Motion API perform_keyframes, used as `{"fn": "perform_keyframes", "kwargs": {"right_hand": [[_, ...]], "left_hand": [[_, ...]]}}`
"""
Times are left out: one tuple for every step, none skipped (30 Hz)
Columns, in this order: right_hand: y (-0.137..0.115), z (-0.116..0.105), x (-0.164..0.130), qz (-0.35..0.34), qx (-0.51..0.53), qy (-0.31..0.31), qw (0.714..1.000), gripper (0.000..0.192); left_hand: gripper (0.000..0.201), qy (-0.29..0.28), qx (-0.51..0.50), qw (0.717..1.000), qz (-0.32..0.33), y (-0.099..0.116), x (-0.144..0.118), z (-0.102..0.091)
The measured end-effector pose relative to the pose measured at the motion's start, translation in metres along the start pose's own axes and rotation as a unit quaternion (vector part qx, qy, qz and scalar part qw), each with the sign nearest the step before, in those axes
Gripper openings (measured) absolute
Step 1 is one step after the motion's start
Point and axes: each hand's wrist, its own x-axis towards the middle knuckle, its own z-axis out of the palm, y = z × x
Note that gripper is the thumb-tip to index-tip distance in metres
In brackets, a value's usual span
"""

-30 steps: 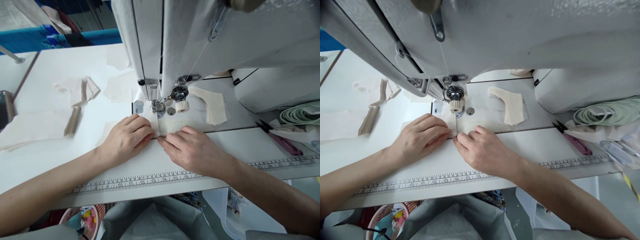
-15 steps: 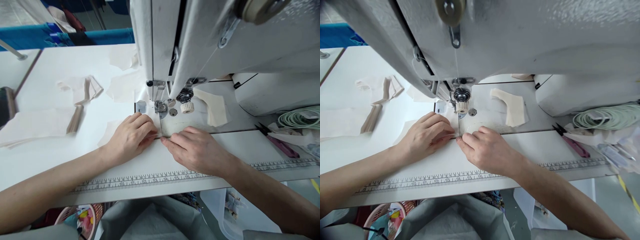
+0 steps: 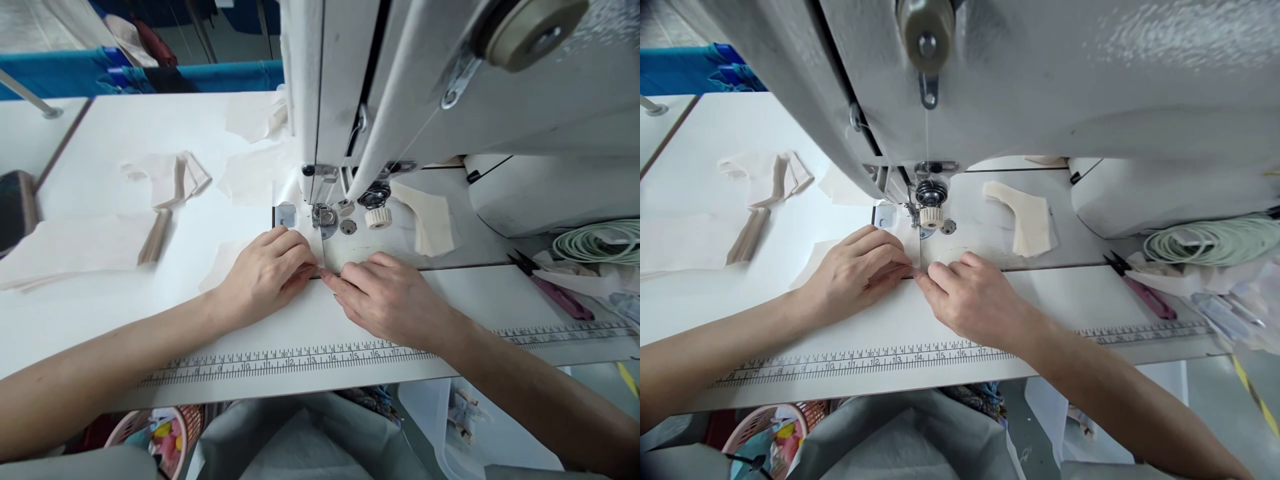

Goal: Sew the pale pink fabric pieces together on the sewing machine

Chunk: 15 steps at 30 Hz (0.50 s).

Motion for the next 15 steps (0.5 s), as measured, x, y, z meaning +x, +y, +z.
{"fn": "perform_keyframes", "kwargs": {"right_hand": [[0.0, 0.0001, 0.0001, 0.0, -0.001, 0.0, 1.0, 0.025], [0.0, 0.0002, 0.0003, -0.001, 0.0, 0.0, 1.0, 0.025], [0.0, 0.0002, 0.0004, 0.0, 0.002, 0.0, 1.0, 0.025], [0.0, 0.0003, 0.0006, 0.003, 0.005, -0.002, 1.0, 0.024], [-0.0001, 0.0003, 0.0007, 0.006, 0.01, -0.003, 1.0, 0.024], [-0.0002, 0.0003, 0.0009, 0.01, 0.015, -0.005, 1.0, 0.024], [-0.0003, 0.0003, 0.0011, 0.014, 0.02, -0.008, 1.0, 0.024], [-0.0005, 0.0003, 0.0013, 0.017, 0.024, -0.011, 1.0, 0.024], [-0.0007, 0.0004, 0.0015, 0.02, 0.027, -0.014, 0.999, 0.024], [-0.0008, 0.0005, 0.0018, 0.021, 0.029, -0.018, 0.999, 0.025], [-0.0009, 0.0007, 0.0019, 0.021, 0.029, -0.021, 0.999, 0.025], [-0.001, 0.0009, 0.002, 0.022, 0.029, -0.025, 0.999, 0.025], [-0.001, 0.0011, 0.002, 0.023, 0.029, -0.027, 0.999, 0.025], [-0.0009, 0.0013, 0.0018, 0.023, 0.028, -0.027, 0.999, 0.025], [-0.0008, 0.0016, 0.0015, 0.023, 0.028, -0.025, 0.999, 0.025]], "left_hand": [[0.012, 0.001, 0.001, 1.0, 0.0, 0.0001, 0.0, 0.0], [0.012, 0.001, 0.003, 1.0, 0.0, 0.0002, 0.0, -0.0001], [0.012, 0.0, 0.006, 1.0, -0.001, 0.0004, -0.0001, -0.0002], [0.012, 0.0, 0.01, 1.0, -0.002, 0.0006, -0.0003, -0.0002], [0.012, -0.001, 0.014, 1.0, -0.002, 0.0008, -0.0005, -0.0003], [0.012, -0.002, 0.02, 1.0, 0.0, 0.001, -0.0008, -0.0003], [0.012, -0.002, 0.028, 1.0, 0.003, 0.0012, -0.0011, -0.0002], [0.012, -0.001, 0.037, 0.999, 0.008, 0.0014, -0.0015, -0.0001], [0.013, -0.001, 0.045, 0.999, 0.016, 0.0015, -0.0019, 0.0001], [0.013, 0.0, 0.051, 0.998, 0.024, 0.0015, -0.0023, 0.0004], [0.013, 0.001, 0.056, 0.998, 0.031, 0.0014, -0.0027, 0.0007], [0.013, 0.001, 0.057, 0.998, 0.036, 0.0013, -0.003, 0.001], [0.013, 0.002, 0.057, 0.998, 0.039, 0.0011, -0.0032, 0.0013], [0.013, 0.003, 0.055, 0.998, 0.04, 0.0009, -0.0034, 0.0015], [0.012, 0.004, 0.053, 0.998, 0.042, 0.0006, -0.0034, 0.0017]]}}
